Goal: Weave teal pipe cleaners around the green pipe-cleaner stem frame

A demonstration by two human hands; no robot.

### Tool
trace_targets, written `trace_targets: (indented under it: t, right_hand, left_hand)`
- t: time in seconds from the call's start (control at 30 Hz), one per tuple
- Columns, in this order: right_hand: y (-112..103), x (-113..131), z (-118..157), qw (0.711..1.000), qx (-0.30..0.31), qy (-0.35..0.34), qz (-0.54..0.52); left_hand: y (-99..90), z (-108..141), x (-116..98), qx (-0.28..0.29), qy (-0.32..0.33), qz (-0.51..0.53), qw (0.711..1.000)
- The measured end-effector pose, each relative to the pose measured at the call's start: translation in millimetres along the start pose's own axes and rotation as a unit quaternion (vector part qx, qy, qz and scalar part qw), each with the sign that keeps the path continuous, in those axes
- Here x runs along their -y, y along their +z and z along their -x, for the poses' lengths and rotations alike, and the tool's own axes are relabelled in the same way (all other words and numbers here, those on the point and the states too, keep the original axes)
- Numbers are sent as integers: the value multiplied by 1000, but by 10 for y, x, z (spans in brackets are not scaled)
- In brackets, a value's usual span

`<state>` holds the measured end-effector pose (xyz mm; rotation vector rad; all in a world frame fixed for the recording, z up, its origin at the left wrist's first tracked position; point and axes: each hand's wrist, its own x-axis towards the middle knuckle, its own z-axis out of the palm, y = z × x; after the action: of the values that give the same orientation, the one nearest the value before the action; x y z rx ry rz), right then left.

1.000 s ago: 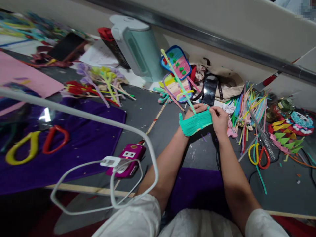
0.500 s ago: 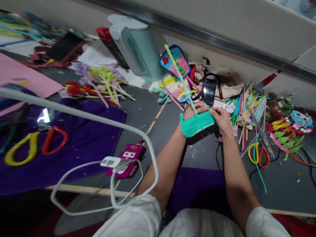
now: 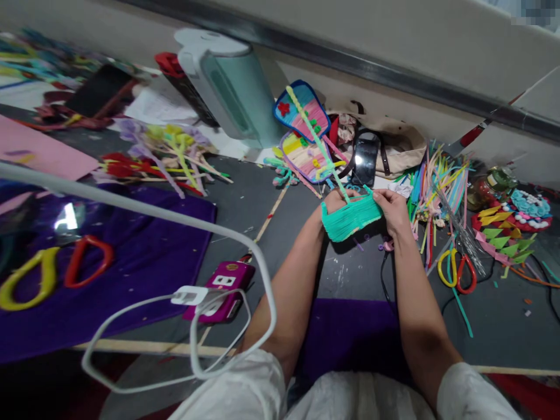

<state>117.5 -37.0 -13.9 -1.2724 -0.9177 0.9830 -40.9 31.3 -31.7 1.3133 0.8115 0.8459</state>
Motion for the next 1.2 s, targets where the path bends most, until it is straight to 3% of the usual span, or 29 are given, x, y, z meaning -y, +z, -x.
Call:
trace_targets:
  t: [0.1, 0.27, 0.47, 0.67, 0.83, 1.07, 1.13, 1.2]
  right_hand:
    - [-40, 12, -7, 1000, -5, -6, 17]
    - [-79, -14, -32, 1000, -17, -2, 19]
    - [-68, -85, -48, 998, -11, -24, 49]
    - [-74, -109, -66, 986, 12, -65, 155]
    - [-40, -134, -64, 988, 8, -42, 150]
    - [2, -198, -72, 990, -3, -39, 136]
    - [-16, -199, -88, 990, -31, -44, 130]
    - [-50, -190, -108, 989, -72, -49, 122]
  left_hand:
    - [-51, 18, -1, -7, -39, 46, 998]
    - [-40, 79, -81, -41, 4, 72, 997]
    - [-39, 67, -52, -56, -14, 69, 996]
    - [-91, 46, 1, -42, -19, 94, 995]
    - [-104, 43, 12, -39, -19, 95, 995]
    - [-92, 20, 82, -40, -53, 182, 981]
    - [-93, -17, 104, -54, -56, 201, 976]
    - [-113, -62, 118, -116, -44, 210, 970]
